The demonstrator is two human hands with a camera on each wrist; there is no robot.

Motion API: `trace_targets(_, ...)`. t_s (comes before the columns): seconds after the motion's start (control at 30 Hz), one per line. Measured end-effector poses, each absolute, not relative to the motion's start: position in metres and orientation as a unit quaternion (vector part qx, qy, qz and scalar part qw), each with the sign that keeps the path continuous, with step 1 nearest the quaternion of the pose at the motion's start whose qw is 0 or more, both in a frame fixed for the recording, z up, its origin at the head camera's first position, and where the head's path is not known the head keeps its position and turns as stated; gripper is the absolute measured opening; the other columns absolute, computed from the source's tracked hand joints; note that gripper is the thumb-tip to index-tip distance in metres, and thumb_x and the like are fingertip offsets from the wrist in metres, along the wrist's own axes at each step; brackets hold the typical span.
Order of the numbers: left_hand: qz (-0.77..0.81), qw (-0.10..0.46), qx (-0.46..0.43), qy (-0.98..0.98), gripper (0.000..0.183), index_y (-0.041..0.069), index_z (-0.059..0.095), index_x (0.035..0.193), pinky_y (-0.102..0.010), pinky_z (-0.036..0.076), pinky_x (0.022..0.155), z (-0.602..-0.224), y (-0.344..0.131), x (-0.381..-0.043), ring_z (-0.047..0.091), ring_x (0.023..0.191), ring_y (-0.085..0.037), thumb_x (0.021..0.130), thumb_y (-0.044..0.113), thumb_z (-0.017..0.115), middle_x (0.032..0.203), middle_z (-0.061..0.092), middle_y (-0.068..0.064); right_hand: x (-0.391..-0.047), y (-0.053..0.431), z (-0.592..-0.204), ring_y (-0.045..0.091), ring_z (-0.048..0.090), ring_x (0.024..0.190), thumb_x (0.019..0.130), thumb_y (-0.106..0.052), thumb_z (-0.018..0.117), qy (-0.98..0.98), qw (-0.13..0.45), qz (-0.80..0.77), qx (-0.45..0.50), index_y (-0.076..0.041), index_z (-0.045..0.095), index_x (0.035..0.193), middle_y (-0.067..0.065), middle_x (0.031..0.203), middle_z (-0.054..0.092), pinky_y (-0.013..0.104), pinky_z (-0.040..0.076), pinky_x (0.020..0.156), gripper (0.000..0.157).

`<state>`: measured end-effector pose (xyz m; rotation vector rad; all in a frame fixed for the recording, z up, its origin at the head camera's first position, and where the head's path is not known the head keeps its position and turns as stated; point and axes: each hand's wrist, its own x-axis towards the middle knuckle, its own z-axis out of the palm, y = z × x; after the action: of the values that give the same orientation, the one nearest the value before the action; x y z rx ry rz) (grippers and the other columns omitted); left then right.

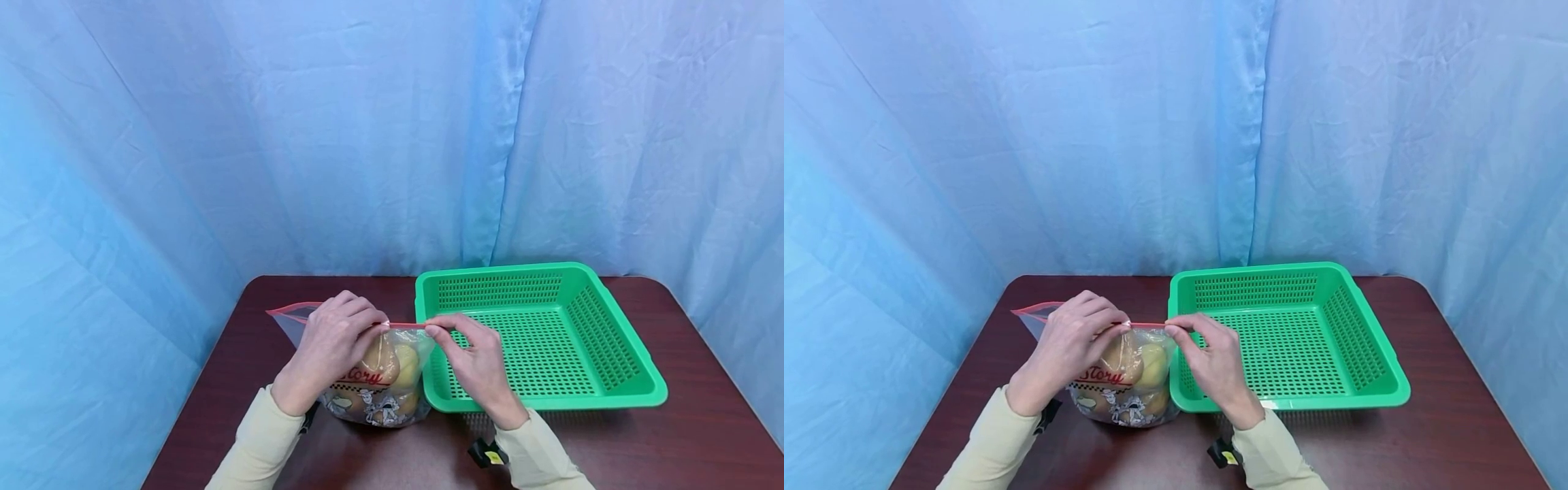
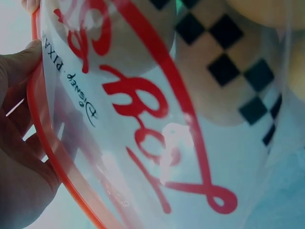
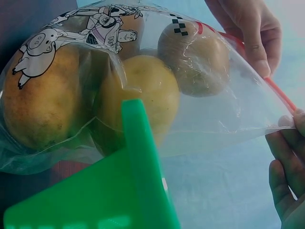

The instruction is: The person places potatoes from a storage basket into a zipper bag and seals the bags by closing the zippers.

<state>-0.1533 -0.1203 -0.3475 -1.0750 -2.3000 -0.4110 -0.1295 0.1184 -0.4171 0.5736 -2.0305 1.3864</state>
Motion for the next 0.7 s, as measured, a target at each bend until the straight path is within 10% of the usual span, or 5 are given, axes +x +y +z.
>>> trace_targets(0.7, -0.158, 0.292, -0.398, -0.855, 0.007, 0.016, 0.078, 0.095, -0.037, 0.054, 0.077, -0.349, -0.132, -0.155, 0.063, 0.092, -0.018, 0.091, 0.021, 0.081, 0.092, 0.073, 0.005, -0.129, 0.119, -0.418, 0.011, 0.07, 0.085, 0.09, -0.003, 0.079, -0.765, 0.302, 0.529, 0.209, -0.014, 0.079, 0.103, -0.002, 0.096, 0.076, 0.02, 0.053, 0.076, 0.017)
